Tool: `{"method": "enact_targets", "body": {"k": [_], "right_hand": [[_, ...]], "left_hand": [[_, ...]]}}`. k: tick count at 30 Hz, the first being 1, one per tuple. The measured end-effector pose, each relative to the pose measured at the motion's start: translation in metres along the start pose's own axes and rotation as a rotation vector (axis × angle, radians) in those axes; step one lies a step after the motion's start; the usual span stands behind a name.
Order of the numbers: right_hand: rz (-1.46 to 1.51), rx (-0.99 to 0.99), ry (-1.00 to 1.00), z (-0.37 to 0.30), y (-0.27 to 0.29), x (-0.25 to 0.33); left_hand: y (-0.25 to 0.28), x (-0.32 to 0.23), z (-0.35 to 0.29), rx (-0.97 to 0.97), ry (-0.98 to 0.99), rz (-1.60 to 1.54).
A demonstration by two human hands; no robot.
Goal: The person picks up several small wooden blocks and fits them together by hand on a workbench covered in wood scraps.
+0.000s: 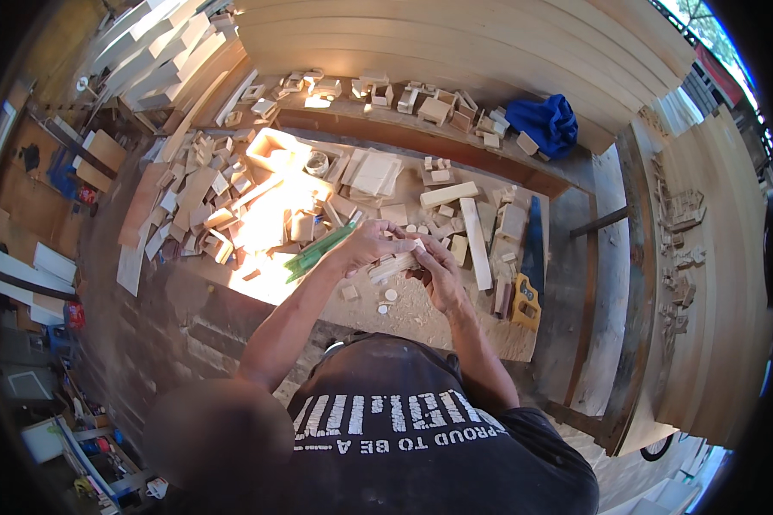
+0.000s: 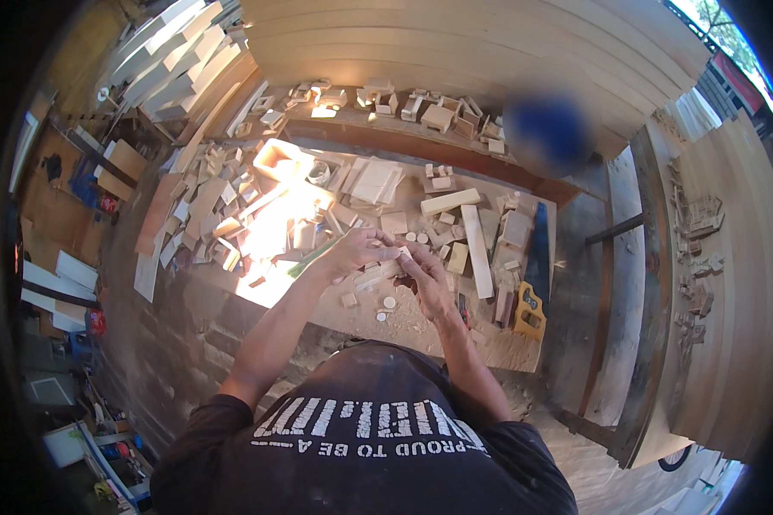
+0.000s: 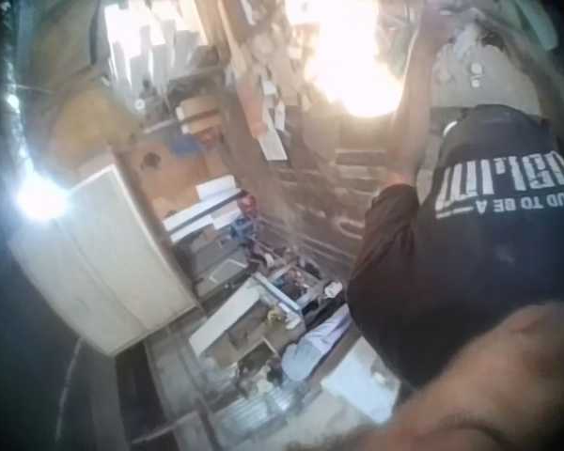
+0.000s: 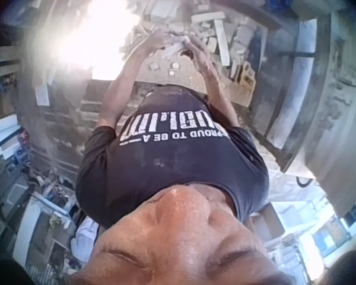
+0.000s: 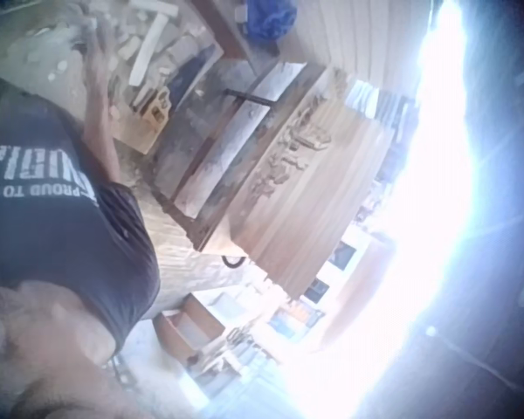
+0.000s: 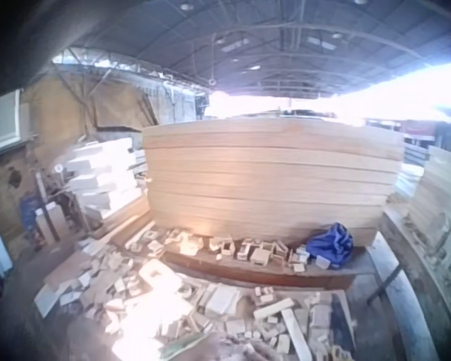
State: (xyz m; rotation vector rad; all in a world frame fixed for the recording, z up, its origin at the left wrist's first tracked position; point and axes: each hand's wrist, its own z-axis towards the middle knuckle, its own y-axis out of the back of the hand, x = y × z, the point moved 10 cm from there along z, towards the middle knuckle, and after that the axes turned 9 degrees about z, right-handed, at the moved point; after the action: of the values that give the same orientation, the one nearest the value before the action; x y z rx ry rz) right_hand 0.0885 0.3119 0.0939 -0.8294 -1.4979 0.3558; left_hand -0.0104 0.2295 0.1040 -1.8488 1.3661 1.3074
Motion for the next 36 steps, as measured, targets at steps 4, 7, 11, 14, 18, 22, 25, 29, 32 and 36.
{"method": "enact_targets", "body": {"k": [4, 7, 11, 14, 18, 22, 25, 29, 32, 36], "right_hand": [[0.102, -0.041, 0.072, -0.001, 0.012, -0.002], [0.097, -0.081, 0.141, -0.003, 0.018, 0.009], [0.055, -0.126, 0.211, -0.005, 0.021, 0.022], [-0.022, -0.143, 0.221, -0.004, 0.022, 0.019], [-0.087, -0.106, 0.262, -0.004, 0.022, 0.020], [-0.087, -0.088, 0.277, -0.004, 0.020, 0.021], [-0.078, -0.063, 0.307, -0.004, 0.019, 0.024], [-0.094, -0.026, 0.326, -0.005, 0.016, 0.030], [-0.109, -0.025, 0.329, -0.007, 0.013, 0.035], [-0.142, -0.014, 0.354, -0.013, 0.004, 0.043]], "left_hand": [[0.011, 0.003, -0.005, -0.052, -0.029, -0.034], [0.020, 0.009, -0.029, -0.098, -0.020, -0.157], [0.010, 0.017, -0.050, -0.146, -0.066, -0.270], [0.008, 0.022, -0.047, -0.271, -0.199, -0.294], [0.013, 0.025, -0.044, -0.414, -0.206, -0.353], [0.017, 0.017, -0.048, -0.507, -0.252, -0.302], [0.019, 0.010, -0.051, -0.543, -0.305, -0.261], [0.020, 0.001, -0.054, -0.549, -0.331, -0.249], [0.019, 0.000, -0.056, -0.549, -0.341, -0.257], [0.018, -0.003, -0.059, -0.539, -0.360, -0.276]]}}
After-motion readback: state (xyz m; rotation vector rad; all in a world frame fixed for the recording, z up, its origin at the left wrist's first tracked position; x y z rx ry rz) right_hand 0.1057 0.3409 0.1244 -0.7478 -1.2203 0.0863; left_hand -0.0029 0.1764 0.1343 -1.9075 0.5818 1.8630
